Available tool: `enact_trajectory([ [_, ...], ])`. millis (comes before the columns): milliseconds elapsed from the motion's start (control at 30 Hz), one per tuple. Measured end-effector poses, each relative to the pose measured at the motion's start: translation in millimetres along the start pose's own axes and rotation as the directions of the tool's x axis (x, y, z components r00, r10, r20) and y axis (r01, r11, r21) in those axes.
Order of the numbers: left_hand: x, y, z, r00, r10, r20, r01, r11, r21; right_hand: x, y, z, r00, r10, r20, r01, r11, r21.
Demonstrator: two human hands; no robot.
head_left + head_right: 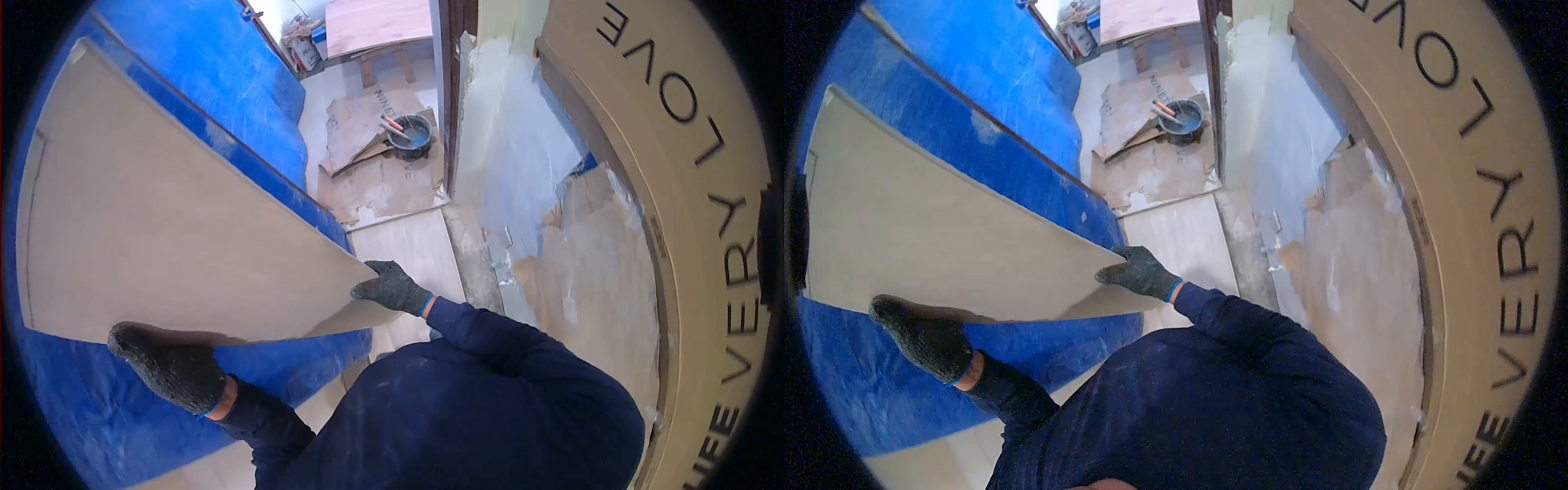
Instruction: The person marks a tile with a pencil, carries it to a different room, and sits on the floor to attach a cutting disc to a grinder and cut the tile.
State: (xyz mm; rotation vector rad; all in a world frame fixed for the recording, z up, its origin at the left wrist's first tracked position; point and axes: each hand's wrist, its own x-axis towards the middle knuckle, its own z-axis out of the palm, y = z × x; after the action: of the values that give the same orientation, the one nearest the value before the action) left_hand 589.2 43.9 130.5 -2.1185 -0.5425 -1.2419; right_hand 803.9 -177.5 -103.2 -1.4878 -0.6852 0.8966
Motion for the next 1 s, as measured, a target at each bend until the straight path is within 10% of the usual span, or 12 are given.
enact_trajectory([
  [100, 23, 4, 50, 0.997, 0.056, -0.047, -0.054, 0.998, 0.032, 47, -21, -31, 0.992, -0.042, -0.116, 0.035, 0.997, -0.061],
  [200, 55, 16, 99, 0.97, -0.221, -0.102, 0.194, 0.956, -0.222, 108, -41, -59, 0.962, -0.194, -0.192, 0.174, 0.977, -0.12],
  [300, 111, 35, 144, 0.976, -0.082, -0.2, 0.143, 0.938, 0.315, 172, -70, -95, 0.952, -0.235, -0.197, 0.206, 0.966, -0.158],
  [533, 208, 37, 344, 0.951, 0.093, -0.295, 0.003, 0.951, 0.309, 373, -103, -180, 0.939, -0.256, -0.228, 0.214, 0.957, -0.196],
  [733, 324, 56, 531, 0.87, 0.186, -0.456, -0.2, 0.98, 0.018, 525, -121, -230, 0.882, -0.257, -0.396, 0.306, 0.95, 0.065],
  [800, 342, 70, 565, 0.912, -0.298, -0.282, -0.02, 0.653, -0.757, 563, -126, -242, 0.897, -0.223, -0.382, 0.281, 0.954, 0.102],
  [833, 354, 71, 587, 0.916, -0.29, -0.276, -0.024, 0.647, -0.762, 586, -128, -247, 0.889, -0.233, -0.394, 0.307, 0.942, 0.134],
  [900, 376, 68, 618, 0.952, -0.18, -0.246, 0.119, 0.962, -0.245, 626, -132, -256, 0.888, -0.233, -0.396, 0.325, 0.928, 0.183],
  [1000, 423, 86, 666, 0.979, -0.012, -0.204, 0.067, 0.962, 0.264, 688, -138, -271, 0.901, -0.207, -0.382, 0.32, 0.91, 0.262],
])
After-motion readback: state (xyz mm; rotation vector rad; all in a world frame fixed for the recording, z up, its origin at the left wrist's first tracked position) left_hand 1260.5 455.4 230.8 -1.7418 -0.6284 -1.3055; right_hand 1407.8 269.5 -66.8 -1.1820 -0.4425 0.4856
